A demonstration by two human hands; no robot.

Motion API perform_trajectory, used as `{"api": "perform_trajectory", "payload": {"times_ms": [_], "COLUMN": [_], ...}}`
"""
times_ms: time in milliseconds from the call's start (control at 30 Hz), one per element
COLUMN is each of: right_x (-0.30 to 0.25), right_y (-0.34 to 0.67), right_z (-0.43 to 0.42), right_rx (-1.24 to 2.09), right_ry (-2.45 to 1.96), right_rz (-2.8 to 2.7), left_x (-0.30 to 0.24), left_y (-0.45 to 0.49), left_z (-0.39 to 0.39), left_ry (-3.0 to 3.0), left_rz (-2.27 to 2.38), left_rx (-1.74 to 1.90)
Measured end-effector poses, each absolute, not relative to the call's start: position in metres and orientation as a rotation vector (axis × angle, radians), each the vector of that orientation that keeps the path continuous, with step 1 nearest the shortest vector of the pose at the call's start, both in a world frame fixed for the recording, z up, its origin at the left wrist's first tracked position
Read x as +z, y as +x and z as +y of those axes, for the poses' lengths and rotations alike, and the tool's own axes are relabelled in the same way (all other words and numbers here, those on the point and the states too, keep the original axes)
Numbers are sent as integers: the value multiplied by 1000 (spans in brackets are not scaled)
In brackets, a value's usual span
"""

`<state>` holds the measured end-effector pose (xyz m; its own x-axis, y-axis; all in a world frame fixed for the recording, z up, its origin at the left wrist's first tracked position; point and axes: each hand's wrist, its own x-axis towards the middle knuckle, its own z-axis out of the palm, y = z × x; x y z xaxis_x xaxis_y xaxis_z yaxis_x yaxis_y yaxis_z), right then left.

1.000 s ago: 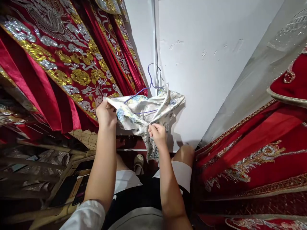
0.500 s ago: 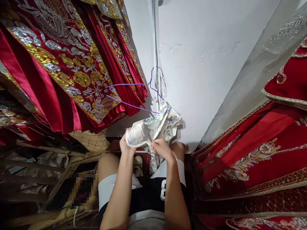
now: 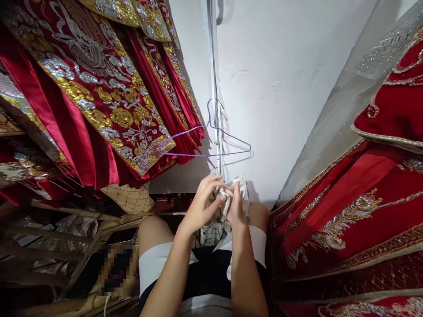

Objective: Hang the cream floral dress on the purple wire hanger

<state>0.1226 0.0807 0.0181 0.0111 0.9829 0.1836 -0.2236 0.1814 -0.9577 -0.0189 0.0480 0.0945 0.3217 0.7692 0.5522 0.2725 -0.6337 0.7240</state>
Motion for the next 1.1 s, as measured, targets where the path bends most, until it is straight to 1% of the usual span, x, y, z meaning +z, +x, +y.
{"api": "perform_trajectory", "payload": {"times_ms": [67, 100, 167, 233, 300, 367, 433, 500, 600, 667, 733, 867, 967, 1100], "right_x": [37, 49, 74, 99, 119, 130, 131, 123, 104, 96, 95, 107, 112, 106], "right_y": [114, 112, 114, 124, 137, 149, 158, 163, 164, 165, 168, 177, 179, 173], "right_z": [84, 86, 93, 103, 118, 139, 164, 191, 222, 232, 232, 213, 200, 192], "right_rx": [1345, 1449, 1616, 1646, 1502, 1223, 906, 659, 537, 528, 519, 554, 585, 634], "right_ry": [-831, -786, -712, -689, -743, -845, -940, -988, -1071, -1147, -1185, -1192, -1189, -1115], "right_rz": [-1142, -1189, -1340, -1484, -1577, -1615, -1599, -1608, -1766, -1877, -1925, -1920, -1921, -1914], "left_x": [97, 98, 96, 90, 83, 80, 81, 88, 101, 107, 111, 116, 121, 131], "left_y": [-29, -35, -48, -63, -80, -99, -120, -137, -153, -158, -161, -164, -162, -150], "left_z": [67, 79, 104, 125, 139, 147, 152, 155, 157, 159, 163, 172, 177, 185], "left_ry": [1988, 1932, 1833, 1806, 1890, 2066, 2286, 2462, 2516, 2480, 2491, 2671, 2697, 2552], "left_rz": [873, 819, 725, 696, 755, 916, 1178, 1478, 1832, 1937, 1965, 1887, 1720, 1418], "left_rx": [1306, 1253, 1057, 807, 558, 348, 197, 56, -186, -266, -206, 162, 461, 863]}}
